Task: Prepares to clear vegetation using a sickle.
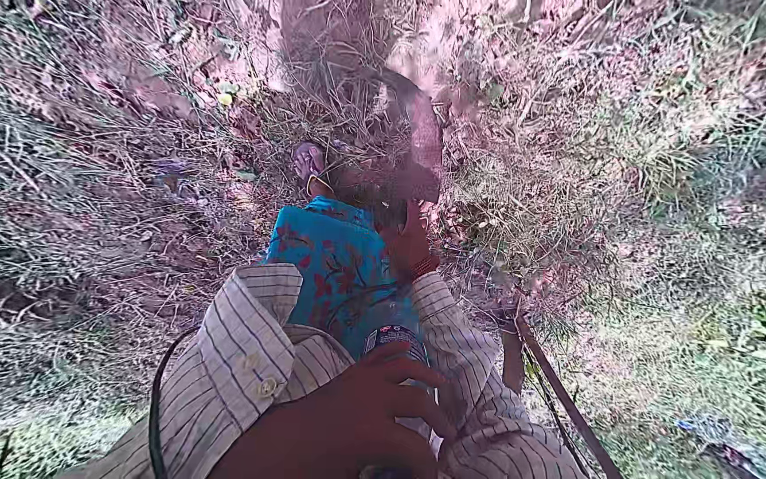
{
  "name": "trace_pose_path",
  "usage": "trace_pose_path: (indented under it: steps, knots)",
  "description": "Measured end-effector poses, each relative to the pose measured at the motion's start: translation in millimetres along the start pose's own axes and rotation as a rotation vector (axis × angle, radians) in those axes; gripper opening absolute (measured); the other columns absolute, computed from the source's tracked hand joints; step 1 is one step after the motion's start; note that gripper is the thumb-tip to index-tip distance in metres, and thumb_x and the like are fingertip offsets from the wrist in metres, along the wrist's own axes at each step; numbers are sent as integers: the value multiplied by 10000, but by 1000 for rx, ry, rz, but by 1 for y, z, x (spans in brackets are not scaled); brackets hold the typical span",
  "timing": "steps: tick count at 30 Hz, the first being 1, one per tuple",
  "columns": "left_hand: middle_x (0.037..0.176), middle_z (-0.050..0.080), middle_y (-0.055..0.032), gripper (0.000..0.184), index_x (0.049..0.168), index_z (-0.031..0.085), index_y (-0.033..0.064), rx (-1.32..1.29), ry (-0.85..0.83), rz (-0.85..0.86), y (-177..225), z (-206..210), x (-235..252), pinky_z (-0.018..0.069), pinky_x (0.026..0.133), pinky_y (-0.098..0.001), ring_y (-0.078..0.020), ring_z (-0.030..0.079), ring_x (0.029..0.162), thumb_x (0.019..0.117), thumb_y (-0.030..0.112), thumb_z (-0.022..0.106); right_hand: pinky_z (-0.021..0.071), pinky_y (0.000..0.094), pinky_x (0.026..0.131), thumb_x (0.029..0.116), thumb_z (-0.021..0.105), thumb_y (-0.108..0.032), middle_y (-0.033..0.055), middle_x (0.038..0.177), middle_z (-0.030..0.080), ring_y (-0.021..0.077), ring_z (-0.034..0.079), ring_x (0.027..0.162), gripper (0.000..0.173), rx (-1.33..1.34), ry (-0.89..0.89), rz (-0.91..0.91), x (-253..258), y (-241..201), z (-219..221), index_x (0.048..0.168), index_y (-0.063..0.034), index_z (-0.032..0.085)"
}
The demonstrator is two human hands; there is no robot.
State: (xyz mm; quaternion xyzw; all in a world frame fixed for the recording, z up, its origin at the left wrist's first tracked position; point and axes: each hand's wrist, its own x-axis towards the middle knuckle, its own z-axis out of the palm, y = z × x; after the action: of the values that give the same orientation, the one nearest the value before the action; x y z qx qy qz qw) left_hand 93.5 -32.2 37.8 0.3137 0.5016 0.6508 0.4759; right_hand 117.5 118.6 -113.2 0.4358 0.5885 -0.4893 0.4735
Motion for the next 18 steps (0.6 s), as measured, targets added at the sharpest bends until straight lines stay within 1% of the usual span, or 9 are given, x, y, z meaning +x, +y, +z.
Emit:
trace_pose_path:
  steps: [3,4,6,8,10,12,14,15,18]
  knots:
    - [1140,700,-48,129,969,699,209,-25,25,17,-3,-2,-4,217,1216,-477,-263,504,1345,982,296,604,550,577,779,992,625,-140,274,1017,679,410,687,866,802,-207,412,93,8,12,-54,1628,-95,138]
    - [1140,700,-41,131,967,695,214,-26,24,12,-4,-2,-6,220,1218,-474,-256,504,1346,990,300,599,533,608,844,964,631,-133,294,1110,677,441,682,969,828,-251,537,111,18,17,-76,1636,-90,150]
    - [1138,710,-43,138,961,707,213,-35,17,-8,-9,-3,-9,236,1210,-482,-263,517,1341,991,294,599,490,627,965,988,620,-153,312,1269,638,475,641,1153,803,-401,641,232,41,31,-117,1636,-68,152]
    - [1145,715,-45,134,962,709,211,-41,8,-27,-12,-5,-11,245,1205,-495,-273,520,1343,988,288,603,492,625,981,1011,576,-155,306,1391,572,480,612,1226,711,-685,562,418,57,70,-148,1623,-81,221]
    - [1142,714,-44,101,953,703,210,-42,14,-34,-13,-7,-14,243,1204,-496,-275,521,1340,965,270,623,461,606,1024,1048,522,-144,313,1494,474,478,544,1313,720,-913,334,611,48,115,-159,1657,-164,140]
    - [1140,712,-45,124,954,704,206,-43,31,-40,-13,-8,-15,229,1210,-485,-263,514,1346,980,290,617,410,570,1097,1068,479,-150,284,1559,415,435,478,1400,689,-938,221,738,24,139,-153,1659,-159,125]
    - [1149,697,-36,146,963,697,213,-48,29,-41,-12,-2,-18,228,1216,-481,-250,505,1346,993,321,604,424,561,1092,1047,520,-168,278,1493,499,415,519,1366,606,-782,290,801,-9,154,-137,1600,-61,296]
    - [1153,694,-33,149,968,695,216,-50,31,-33,-13,1,-17,232,1215,-478,-248,504,1345,995,327,599,440,558,1075,1041,539,-172,287,1457,528,419,546,1335,582,-726,358,794,-23,155,-132,1566,-13,343]
    - [1142,697,-47,169,965,699,209,-70,28,-8,-17,8,-8,225,1211,-487,-268,505,1341,992,332,587,455,545,1065,1022,581,-151,284,1465,530,424,572,1309,669,-635,542,656,-46,123,-124,1598,-6,273]
